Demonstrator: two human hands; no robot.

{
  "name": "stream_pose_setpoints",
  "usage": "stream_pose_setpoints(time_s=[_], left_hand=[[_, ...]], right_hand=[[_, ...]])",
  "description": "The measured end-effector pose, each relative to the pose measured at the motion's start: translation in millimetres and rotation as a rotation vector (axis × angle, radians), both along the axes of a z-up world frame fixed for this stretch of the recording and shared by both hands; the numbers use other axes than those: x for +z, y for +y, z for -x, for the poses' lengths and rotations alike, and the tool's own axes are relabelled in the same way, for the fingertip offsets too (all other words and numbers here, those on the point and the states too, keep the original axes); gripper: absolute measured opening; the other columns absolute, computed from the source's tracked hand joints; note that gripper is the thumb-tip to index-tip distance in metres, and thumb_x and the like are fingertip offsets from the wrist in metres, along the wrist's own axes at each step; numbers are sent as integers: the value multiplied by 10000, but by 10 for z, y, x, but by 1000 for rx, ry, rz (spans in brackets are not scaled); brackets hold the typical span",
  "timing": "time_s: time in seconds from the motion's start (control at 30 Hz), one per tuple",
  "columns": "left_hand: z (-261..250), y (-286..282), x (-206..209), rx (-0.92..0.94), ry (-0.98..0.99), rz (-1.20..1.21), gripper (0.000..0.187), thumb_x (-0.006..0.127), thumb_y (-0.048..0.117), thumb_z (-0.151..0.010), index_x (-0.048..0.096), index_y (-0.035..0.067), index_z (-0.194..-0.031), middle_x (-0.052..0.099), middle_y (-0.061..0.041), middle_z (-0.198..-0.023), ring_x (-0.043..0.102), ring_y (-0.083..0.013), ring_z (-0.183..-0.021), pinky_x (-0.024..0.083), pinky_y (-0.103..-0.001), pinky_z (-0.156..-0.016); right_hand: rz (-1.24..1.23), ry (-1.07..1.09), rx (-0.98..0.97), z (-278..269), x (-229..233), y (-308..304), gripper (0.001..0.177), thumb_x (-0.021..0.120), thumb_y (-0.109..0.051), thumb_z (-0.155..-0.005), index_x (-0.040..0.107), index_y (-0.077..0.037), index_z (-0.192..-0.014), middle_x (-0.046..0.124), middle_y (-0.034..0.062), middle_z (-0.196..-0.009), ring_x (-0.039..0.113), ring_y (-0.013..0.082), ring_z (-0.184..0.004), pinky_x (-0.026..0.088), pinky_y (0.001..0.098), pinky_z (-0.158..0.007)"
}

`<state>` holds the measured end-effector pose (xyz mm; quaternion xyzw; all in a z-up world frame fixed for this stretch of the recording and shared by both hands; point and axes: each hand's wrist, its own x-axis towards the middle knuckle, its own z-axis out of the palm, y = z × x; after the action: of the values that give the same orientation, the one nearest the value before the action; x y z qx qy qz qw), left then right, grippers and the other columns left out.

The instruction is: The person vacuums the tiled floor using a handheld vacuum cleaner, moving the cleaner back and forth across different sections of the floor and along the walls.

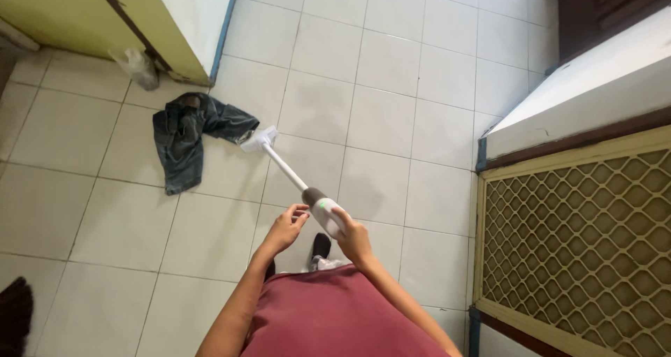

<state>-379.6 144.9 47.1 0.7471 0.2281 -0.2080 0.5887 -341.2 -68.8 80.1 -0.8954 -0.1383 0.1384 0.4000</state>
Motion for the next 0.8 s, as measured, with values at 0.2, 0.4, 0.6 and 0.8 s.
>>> stream_pose_setpoints(time_s=[0.2, 0.4, 0.6, 0.8], left_hand=[[323, 359, 105, -50, 54, -33, 374, 600, 280, -980, 630, 95, -1303, 733, -117, -1199, 714, -251, -1078, 558, -366, -922], [542, 657, 38, -79, 22, -26, 376, 591, 269, -984, 625, 87, -1311, 736, -129, -1206, 709, -255, -1091, 554, -370, -927], [682, 756, 124, -129, -1, 32, 373, 588, 267, -988, 611, 83, -1312, 731, -127, -1208, 704, -235, -1101, 562, -369, -918], [827, 814, 267, -187, 27, 31, 367, 582, 264, -992, 621, 86, -1311, 730, -125, -1207, 702, -242, -1086, 556, -363, -925]], right_hand=[[182, 191, -32, 114, 727, 177, 549, 608, 13, -837, 632, -205, -1340, 718, 250, -885, 690, 439, -792, 516, 520, -698], [16, 52, -215, 550, 1497, 348, 311, 707, -203, -901, 698, -137, -1205, 742, 204, -818, 742, 368, -680, 568, 433, -605], [-25, -130, -283, 653, 661, 519, 291, 693, -205, -951, 682, -130, -1232, 707, 237, -825, 711, 421, -752, 556, 457, -632], [105, 45, -251, 657, 13, 460, 353, 686, -260, -958, 640, -212, -1304, 670, 255, -723, 683, 430, -678, 517, 497, -626]])
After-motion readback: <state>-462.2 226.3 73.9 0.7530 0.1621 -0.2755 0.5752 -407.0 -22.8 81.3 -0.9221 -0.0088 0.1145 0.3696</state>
